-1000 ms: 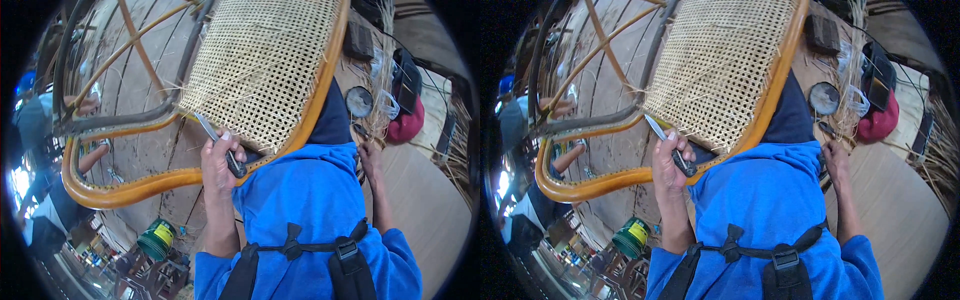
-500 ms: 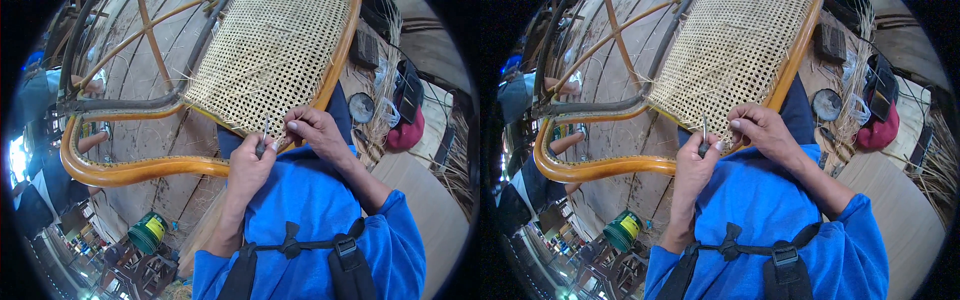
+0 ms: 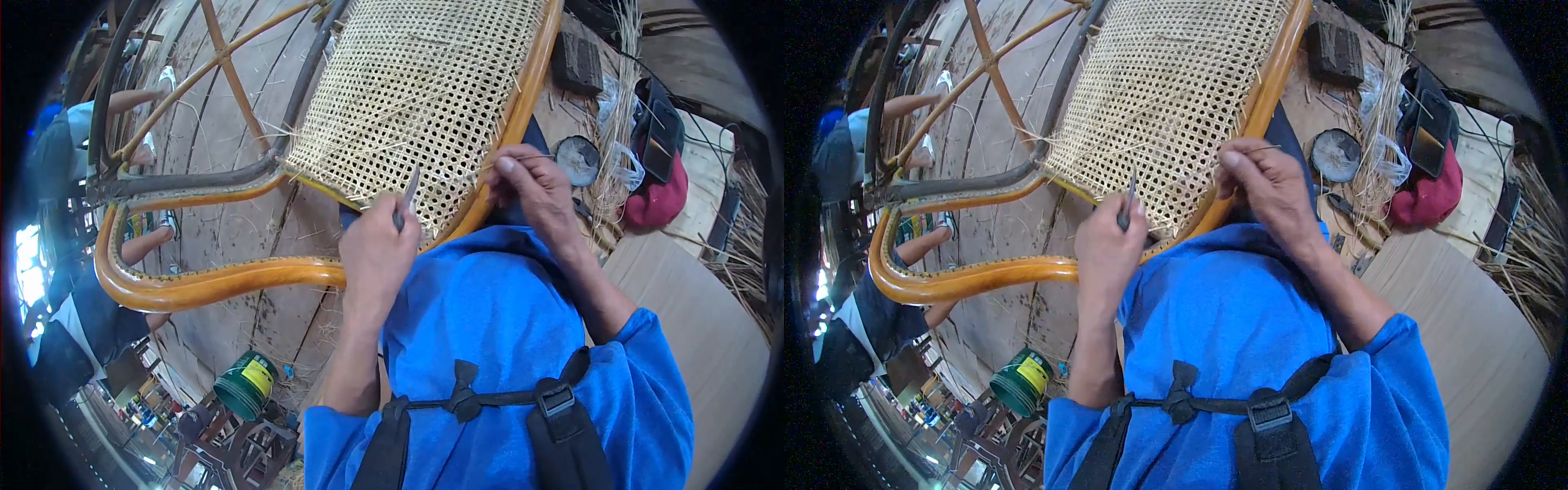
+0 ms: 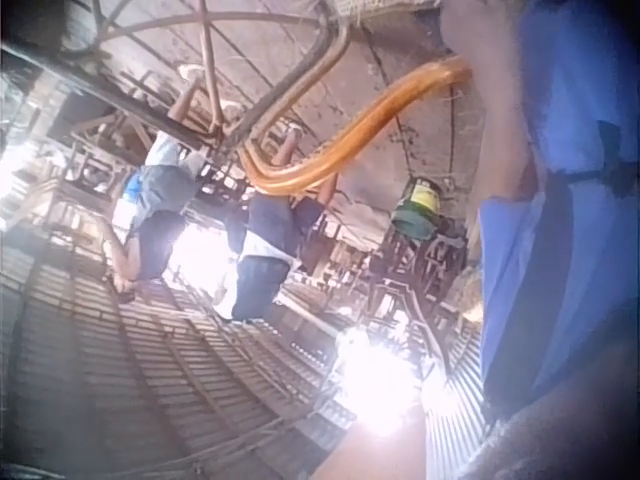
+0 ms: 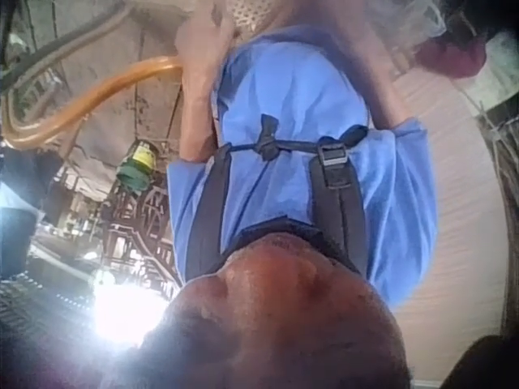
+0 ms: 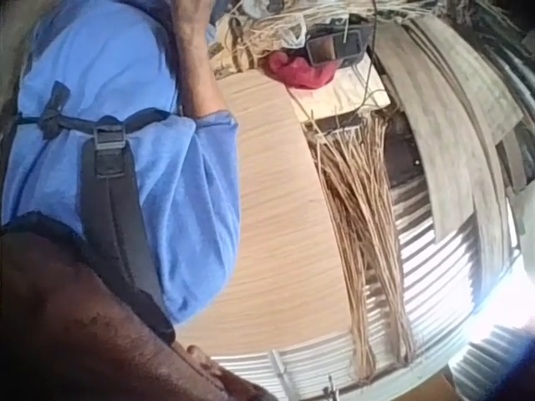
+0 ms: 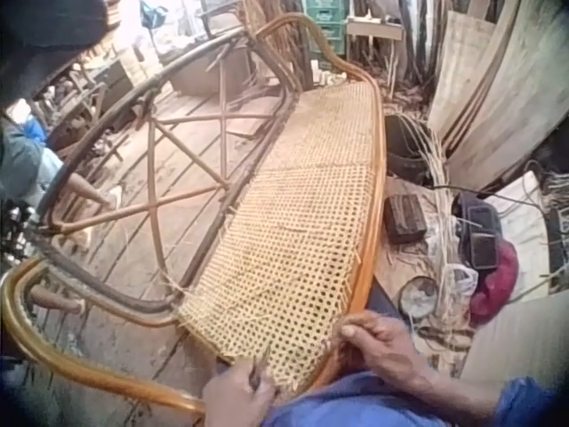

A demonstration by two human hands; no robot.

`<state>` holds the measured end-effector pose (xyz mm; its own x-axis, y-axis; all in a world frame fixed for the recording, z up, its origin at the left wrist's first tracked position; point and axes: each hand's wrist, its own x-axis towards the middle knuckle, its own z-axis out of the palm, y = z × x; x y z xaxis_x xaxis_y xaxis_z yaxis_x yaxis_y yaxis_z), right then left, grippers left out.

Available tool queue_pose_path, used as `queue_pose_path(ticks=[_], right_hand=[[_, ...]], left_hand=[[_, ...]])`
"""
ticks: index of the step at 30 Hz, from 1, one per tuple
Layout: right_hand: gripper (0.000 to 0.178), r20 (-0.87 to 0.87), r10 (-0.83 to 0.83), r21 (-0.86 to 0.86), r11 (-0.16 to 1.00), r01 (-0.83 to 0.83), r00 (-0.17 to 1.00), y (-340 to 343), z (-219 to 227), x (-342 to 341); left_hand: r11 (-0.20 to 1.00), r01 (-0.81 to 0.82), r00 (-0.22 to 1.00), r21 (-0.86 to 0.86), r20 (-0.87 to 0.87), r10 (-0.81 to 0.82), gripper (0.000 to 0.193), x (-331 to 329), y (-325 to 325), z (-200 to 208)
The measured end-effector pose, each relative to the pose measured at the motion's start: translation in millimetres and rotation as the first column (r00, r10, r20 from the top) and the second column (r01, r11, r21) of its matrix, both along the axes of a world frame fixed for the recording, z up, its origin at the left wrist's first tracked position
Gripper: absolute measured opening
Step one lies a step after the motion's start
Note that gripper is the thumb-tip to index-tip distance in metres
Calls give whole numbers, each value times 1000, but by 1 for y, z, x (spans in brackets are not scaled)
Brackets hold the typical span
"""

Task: The recorder is weaving and trimming rattan/bamboo mesh onto a wooden furniture frame.

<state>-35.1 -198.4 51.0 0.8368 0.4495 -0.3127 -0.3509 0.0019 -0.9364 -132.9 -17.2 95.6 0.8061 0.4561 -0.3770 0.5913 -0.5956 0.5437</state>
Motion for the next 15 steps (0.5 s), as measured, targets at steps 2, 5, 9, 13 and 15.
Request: queue_pose_path(ticks=[2, 5, 9, 13, 15], right_hand=[[18, -47, -89, -3, 996, 89, 995, -4, 9, 1], [21, -38, 192, -329, 924, -194, 981, -25, 18, 16], [17, 750, 288, -349, 937, -14, 595, -14, 37, 4], [16, 751, 587, -610, 792, -21, 302, -4, 47, 24], [14, 441, 669, -612, 712, -344, 599, -5, 44, 20]], left_hand=[[987, 65, 990, 148, 116, -83, 15, 17, 2, -9], [999, 39, 996, 27, 83, -41, 16, 32, 4, -7], [971, 164, 983, -172, 111, -146, 17, 32, -2, 3], [878, 283, 959, -385, 135, -249, 14, 35, -5, 19], [875, 257, 966, -410, 112, -231, 12, 34, 0, 17]])
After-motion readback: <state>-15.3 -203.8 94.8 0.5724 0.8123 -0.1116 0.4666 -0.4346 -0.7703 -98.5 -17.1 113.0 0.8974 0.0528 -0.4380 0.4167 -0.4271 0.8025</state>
